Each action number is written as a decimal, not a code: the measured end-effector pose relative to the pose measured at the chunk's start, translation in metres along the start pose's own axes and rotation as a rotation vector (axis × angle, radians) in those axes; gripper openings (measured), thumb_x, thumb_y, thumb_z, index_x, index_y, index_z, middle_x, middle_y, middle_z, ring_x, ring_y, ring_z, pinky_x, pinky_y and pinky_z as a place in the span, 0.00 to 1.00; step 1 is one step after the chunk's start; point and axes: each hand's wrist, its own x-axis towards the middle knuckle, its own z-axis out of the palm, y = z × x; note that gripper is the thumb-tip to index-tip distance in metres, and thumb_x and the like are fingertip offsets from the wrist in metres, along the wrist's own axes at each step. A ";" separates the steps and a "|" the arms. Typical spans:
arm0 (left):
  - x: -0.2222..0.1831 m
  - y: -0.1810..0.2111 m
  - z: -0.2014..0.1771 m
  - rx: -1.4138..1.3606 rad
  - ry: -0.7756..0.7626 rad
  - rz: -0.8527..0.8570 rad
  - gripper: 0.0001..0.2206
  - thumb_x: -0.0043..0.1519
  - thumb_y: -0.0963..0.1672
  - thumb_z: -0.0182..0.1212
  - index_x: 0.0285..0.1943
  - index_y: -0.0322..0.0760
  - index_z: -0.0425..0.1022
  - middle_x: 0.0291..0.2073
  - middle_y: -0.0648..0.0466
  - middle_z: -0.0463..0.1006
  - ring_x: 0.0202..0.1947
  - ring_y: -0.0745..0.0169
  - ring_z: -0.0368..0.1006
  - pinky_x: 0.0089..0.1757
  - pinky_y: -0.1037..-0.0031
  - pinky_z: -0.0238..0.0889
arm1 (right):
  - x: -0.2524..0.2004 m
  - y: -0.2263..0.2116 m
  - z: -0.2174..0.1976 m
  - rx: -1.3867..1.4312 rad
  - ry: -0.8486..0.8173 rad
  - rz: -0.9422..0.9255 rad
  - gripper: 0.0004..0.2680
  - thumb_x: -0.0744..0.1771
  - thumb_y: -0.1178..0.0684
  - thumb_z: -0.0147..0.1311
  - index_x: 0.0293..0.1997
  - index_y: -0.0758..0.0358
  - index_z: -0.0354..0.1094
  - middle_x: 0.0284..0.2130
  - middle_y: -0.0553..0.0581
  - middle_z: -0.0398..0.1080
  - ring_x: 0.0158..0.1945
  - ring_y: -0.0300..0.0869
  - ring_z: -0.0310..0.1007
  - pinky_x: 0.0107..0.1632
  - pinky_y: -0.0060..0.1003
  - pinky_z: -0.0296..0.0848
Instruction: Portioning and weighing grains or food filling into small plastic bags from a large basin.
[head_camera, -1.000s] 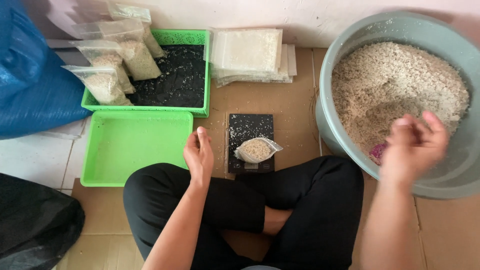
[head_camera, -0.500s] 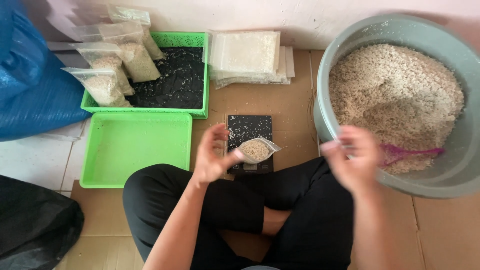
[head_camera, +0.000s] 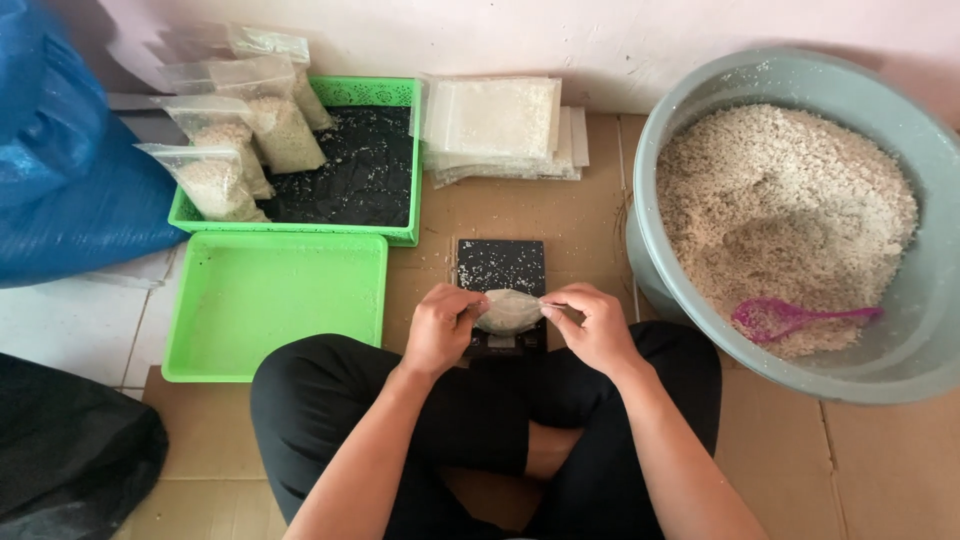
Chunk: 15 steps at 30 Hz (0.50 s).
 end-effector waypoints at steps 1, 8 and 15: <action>0.000 -0.001 0.001 -0.002 0.000 -0.001 0.03 0.56 0.43 0.70 0.36 0.41 0.83 0.28 0.55 0.82 0.33 0.54 0.78 0.39 0.69 0.72 | 0.001 -0.001 -0.002 -0.001 -0.001 0.001 0.02 0.63 0.56 0.62 0.36 0.54 0.78 0.30 0.48 0.78 0.35 0.38 0.77 0.35 0.29 0.71; 0.006 0.002 -0.007 -0.021 -0.054 -0.048 0.04 0.56 0.42 0.69 0.38 0.40 0.82 0.28 0.56 0.83 0.35 0.54 0.78 0.40 0.69 0.72 | 0.009 -0.002 -0.008 -0.022 -0.050 -0.085 0.02 0.63 0.58 0.61 0.34 0.56 0.78 0.29 0.52 0.77 0.36 0.46 0.76 0.39 0.37 0.74; 0.010 0.019 -0.020 -0.108 -0.166 -0.169 0.16 0.55 0.40 0.68 0.52 0.38 0.73 0.33 0.53 0.82 0.37 0.51 0.76 0.42 0.65 0.71 | 0.009 0.010 -0.001 0.016 -0.066 -0.085 0.02 0.63 0.59 0.59 0.35 0.59 0.77 0.30 0.54 0.76 0.37 0.47 0.76 0.40 0.38 0.74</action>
